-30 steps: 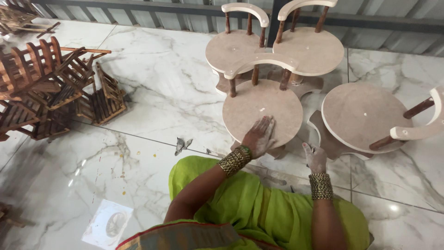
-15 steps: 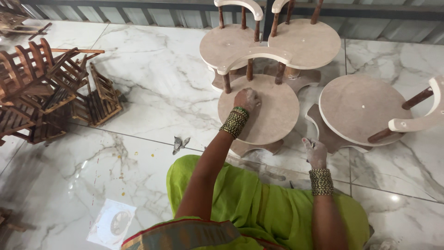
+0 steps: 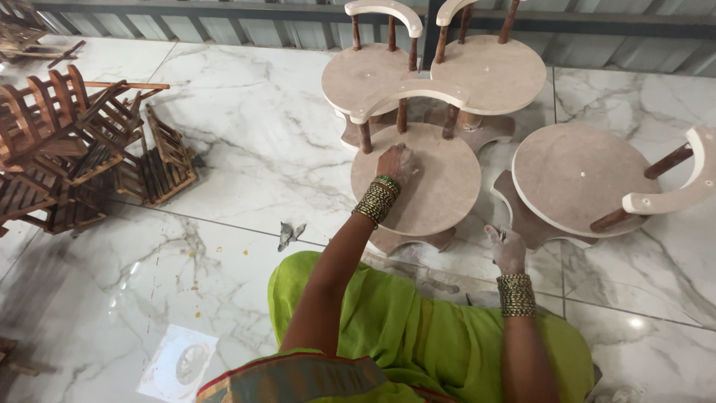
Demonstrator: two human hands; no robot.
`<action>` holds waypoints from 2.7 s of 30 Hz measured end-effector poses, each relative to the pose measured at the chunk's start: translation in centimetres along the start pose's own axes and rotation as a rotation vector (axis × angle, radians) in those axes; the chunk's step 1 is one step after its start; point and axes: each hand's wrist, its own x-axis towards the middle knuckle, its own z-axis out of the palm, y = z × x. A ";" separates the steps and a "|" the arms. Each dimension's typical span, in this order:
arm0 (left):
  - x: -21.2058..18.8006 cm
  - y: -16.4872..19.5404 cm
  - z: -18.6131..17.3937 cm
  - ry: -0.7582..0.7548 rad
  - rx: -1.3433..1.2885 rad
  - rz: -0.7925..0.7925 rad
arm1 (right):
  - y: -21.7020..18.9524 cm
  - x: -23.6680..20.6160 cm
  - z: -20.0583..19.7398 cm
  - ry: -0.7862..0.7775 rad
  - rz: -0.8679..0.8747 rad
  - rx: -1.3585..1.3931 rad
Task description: The person sits on the floor among several small wooden stools, applying a white paste to the joints of the stool parts by hand and fitting the curved backrest and legs onto the round seats. They turn the stools over, press the parts together, and work on the stools one at a time.
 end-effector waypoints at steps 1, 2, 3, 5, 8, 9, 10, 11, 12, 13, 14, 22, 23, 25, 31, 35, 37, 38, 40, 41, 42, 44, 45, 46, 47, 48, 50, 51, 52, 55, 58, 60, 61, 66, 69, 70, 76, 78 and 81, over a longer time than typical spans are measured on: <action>0.0 -0.1 -0.3 0.014 -0.015 0.007 | 0.1 0.0 0.0 0.003 -0.004 -0.011; 0.0 -0.2 -0.8 0.030 -0.028 0.015 | 0.1 0.0 0.0 0.009 -0.001 0.013; 0.0 -0.2 -1.4 0.084 -0.022 -0.039 | 0.2 0.1 -0.1 0.013 0.001 0.039; 0.1 -0.5 -2.9 0.189 -0.011 -0.146 | 0.3 0.3 0.0 0.022 0.012 0.069; 1.3 -2.4 -5.8 0.464 0.131 -0.237 | 0.5 0.7 0.2 0.026 0.010 0.043; 1.9 -3.0 -6.6 0.393 0.198 -0.327 | 0.5 0.8 0.3 0.019 -0.007 0.016; 2.5 -3.3 -7.2 0.321 0.263 -0.415 | 0.5 0.9 0.4 0.013 -0.025 -0.010; 3.1 -3.4 -7.5 0.196 0.362 -0.397 | 0.5 1.0 0.4 -0.001 -0.014 -0.005; 3.9 -3.1 -7.4 0.071 0.459 -0.376 | 0.5 1.0 0.4 -0.011 -0.003 0.000; 4.8 -2.7 -7.3 -0.052 0.553 -0.353 | 0.5 1.1 0.5 -0.019 0.007 0.005; 5.8 -2.1 -6.9 -0.055 0.506 -0.330 | 0.5 1.2 0.5 -0.025 0.008 0.002; 12.2 4.4 -2.5 0.076 0.349 0.127 | 0.1 2.5 0.0 0.021 -0.088 -0.067; 12.3 4.5 -2.3 0.121 0.292 0.242 | 0.2 2.7 -0.1 0.016 -0.061 -0.059; 12.4 4.3 -2.7 0.211 0.175 0.479 | 0.4 3.1 -0.1 0.014 -0.005 -0.041; 15.9 2.3 -6.0 -0.175 0.223 0.604 | 1.3 3.5 -0.5 0.065 -0.241 -0.052; 16.8 1.5 -5.7 -0.227 0.102 0.477 | 1.4 3.9 -1.0 0.032 -0.075 -0.096; 16.8 0.2 -5.4 -0.171 0.058 0.423 | 1.4 4.0 -1.0 0.083 -0.164 -0.108; 16.7 -0.4 -5.4 -0.153 0.123 0.428 | 1.3 4.1 -1.1 0.073 -0.142 -0.090; 16.4 -1.9 -5.6 -0.124 0.258 0.434 | 1.2 4.1 -1.0 0.044 -0.097 -0.049; 16.1 -2.5 -5.8 -0.169 0.211 0.332 | 1.1 4.0 -1.0 0.028 -0.057 -0.045; 15.8 -3.1 -6.2 -0.213 0.163 0.232 | 1.1 4.0 -1.0 0.014 -0.016 -0.041; 14.8 -4.0 -6.8 -0.287 0.153 0.079 | 1.1 3.6 -1.0 0.013 -0.006 -0.031; 14.1 -4.4 -7.1 -0.316 0.191 0.025 | 1.1 3.4 -1.2 0.026 -0.036 -0.023; 13.3 -4.6 -7.4 -0.345 0.227 -0.028 | 1.2 3.2 -1.3 0.039 -0.066 -0.017; 12.0 -5.1 -7.8 -0.245 0.356 0.074 | 1.3 3.0 -1.5 0.056 -0.114 -0.034; 10.7 -5.5 -8.2 -0.195 0.403 0.091 | 1.4 2.7 -1.7 0.072 -0.163 -0.050; 8.1 -6.0 -8.5 -0.162 0.323 -0.051 | 1.5 2.2 -2.0 0.068 -0.164 -0.062; 7.0 -6.1 -8.5 -0.161 0.229 -0.167 | 1.5 2.0 -2.0 0.048 -0.116 -0.059; 6.0 -6.2 -8.5 -0.155 0.164 -0.250 | 1.5 1.7 -2.0 0.026 -0.066 -0.060; 4.2 -6.4 -8.6 -0.099 0.197 -0.293 | 0.6 0.7 -1.3 0.030 0.011 0.109; 2.8 -6.5 -9.1 0.048 0.162 -0.302 | -0.8 -0.7 -0.5 -0.133 0.208 0.684; 1.8 -6.6 -9.8 0.101 0.116 -0.306 | -2.6 -1.6 -0.5 -0.028 0.165 0.682; 1.3 -6.7 -10.2 0.126 0.098 -0.308 | -3.8 -1.7 -0.5 0.086 0.118 0.611; 0.2 -7.1 -12.0 0.113 -0.031 -0.391 | -12.7 -0.3 0.2 0.202 -0.335 0.315; -0.1 -7.7 -13.1 0.153 -0.043 -0.389 | -18.5 1.4 3.0 0.085 -0.517 0.174; -0.2 -7.8 -13.5 0.157 -0.055 -0.393 | -19.8 1.8 3.9 -0.011 -0.500 0.160; -0.8 -8.5 -15.9 -0.076 0.033 -0.389 | -22.3 2.4 6.0 0.095 -0.513 -0.109; -0.9 -8.7 -16.0 -0.063 0.063 -0.394 | -21.8 2.3 5.7 0.134 -0.381 -0.037; -0.8 -9.2 -15.5 0.054 0.119 -0.350 | -21.7 1.9 5.8 0.176 -0.453 -0.057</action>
